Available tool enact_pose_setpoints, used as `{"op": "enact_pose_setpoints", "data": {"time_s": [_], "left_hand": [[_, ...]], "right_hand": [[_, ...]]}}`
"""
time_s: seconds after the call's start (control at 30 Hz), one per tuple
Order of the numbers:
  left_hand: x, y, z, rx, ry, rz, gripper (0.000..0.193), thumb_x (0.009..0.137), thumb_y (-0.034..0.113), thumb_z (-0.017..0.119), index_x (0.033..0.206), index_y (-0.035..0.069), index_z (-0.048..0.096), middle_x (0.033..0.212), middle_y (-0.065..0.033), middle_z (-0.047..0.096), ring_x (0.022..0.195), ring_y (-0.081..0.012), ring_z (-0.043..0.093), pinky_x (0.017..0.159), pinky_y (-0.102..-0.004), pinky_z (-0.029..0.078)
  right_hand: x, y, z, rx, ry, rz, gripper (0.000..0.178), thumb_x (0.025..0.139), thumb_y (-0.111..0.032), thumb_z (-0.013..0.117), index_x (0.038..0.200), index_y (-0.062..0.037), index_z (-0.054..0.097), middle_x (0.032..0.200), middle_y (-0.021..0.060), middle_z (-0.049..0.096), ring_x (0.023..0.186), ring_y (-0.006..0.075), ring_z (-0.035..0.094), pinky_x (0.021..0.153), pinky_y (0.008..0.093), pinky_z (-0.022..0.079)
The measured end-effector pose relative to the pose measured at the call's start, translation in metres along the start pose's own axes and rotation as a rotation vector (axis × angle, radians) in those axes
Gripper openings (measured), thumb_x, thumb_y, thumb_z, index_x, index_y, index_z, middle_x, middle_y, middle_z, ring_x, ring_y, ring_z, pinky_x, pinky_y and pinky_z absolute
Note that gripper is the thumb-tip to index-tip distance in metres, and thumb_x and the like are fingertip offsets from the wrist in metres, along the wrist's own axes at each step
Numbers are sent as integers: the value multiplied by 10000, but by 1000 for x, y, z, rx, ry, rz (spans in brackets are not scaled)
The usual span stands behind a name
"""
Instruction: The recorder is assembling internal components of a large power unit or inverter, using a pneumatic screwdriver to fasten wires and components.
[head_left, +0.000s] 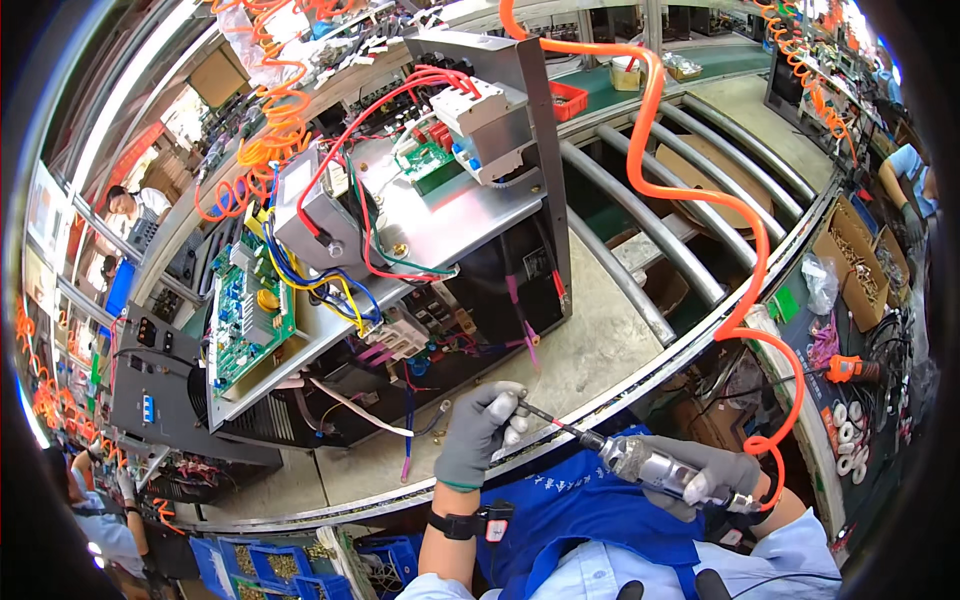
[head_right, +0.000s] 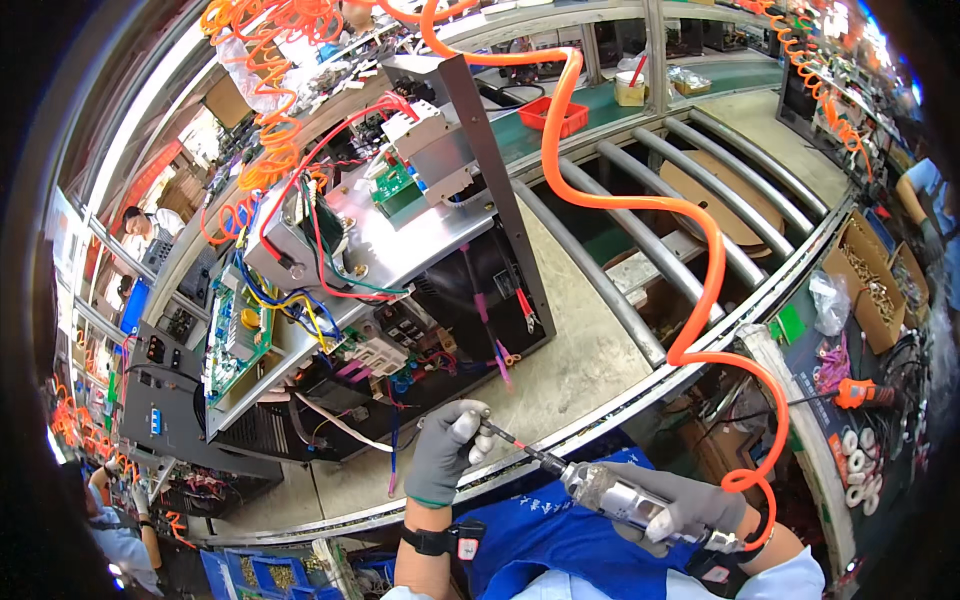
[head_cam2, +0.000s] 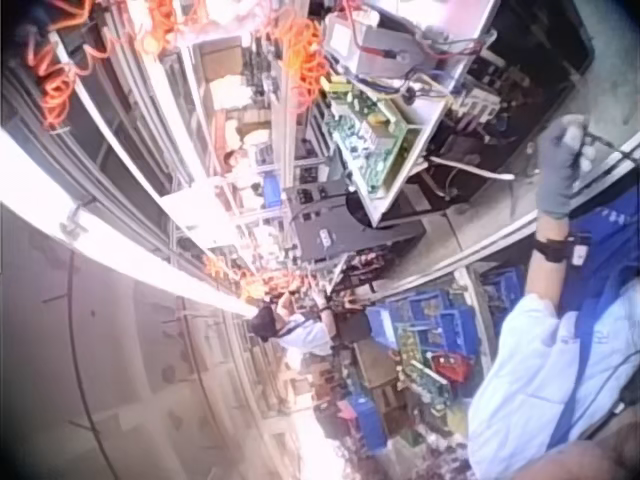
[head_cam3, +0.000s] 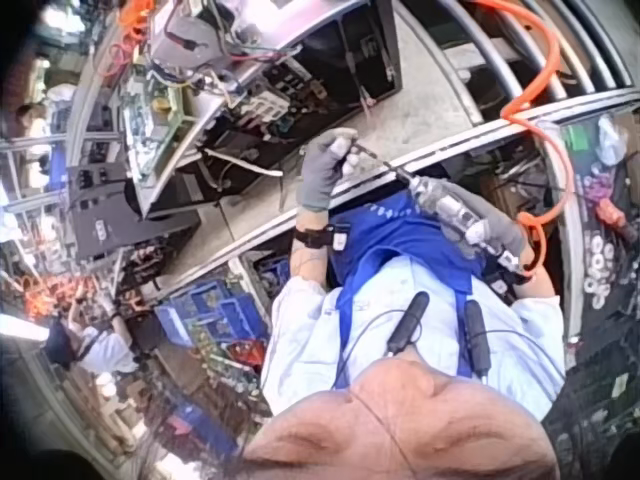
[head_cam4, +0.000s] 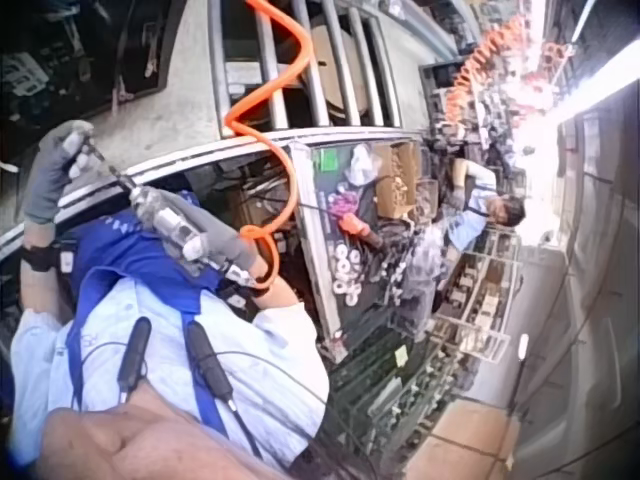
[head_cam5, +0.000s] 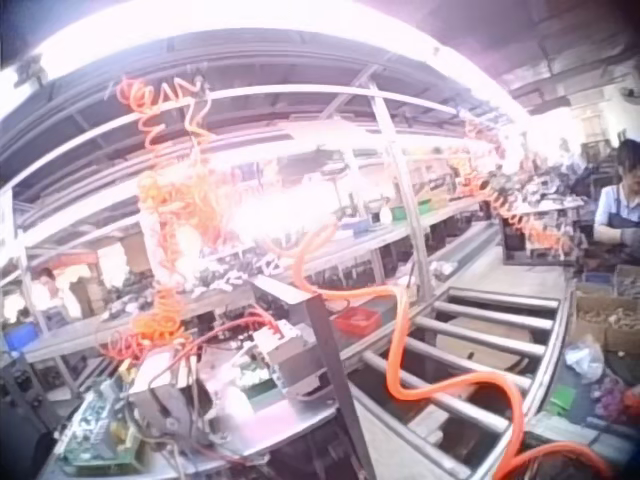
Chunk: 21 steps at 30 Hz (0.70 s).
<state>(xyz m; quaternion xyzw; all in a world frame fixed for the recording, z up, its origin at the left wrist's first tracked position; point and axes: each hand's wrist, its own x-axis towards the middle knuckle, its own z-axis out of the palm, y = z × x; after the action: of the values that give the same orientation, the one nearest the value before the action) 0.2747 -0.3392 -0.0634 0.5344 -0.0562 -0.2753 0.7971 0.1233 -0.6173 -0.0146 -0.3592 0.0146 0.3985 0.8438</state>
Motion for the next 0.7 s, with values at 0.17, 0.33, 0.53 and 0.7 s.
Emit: {"op": "enact_pose_setpoints", "data": {"time_s": [0.17,0.33,0.53,0.7], "left_hand": [[-8,11,9,74,17,-18,240,941,188,600,1032,-33,621,753,-79,633,548,-103,565,475,-212,449],[1,21,24,106,-38,49,282,946,241,587,1005,-33,620,722,-67,619,544,-87,559,455,-199,426],[45,26,48,144,19,42,384,928,324,613,1087,-25,602,859,-91,644,682,-110,621,537,-198,486],[88,2,77,370,223,425,371,915,133,627,1212,-74,547,1017,-114,637,847,-141,648,650,-251,568]], "right_hand": [[-9,5,15,-30,41,-44,1061,589,-231,763,1475,-25,219,857,105,514,672,163,545,497,271,444],[-15,6,26,-111,141,-92,1048,579,-215,750,1474,-40,234,839,114,528,624,170,542,502,277,449],[-15,1,20,-170,194,-239,1063,560,-207,764,1475,-49,245,822,112,538,631,178,558,489,288,455],[-21,-4,20,-151,353,-414,1098,524,-155,774,1475,-32,238,823,101,534,652,179,567,489,299,474]]}}
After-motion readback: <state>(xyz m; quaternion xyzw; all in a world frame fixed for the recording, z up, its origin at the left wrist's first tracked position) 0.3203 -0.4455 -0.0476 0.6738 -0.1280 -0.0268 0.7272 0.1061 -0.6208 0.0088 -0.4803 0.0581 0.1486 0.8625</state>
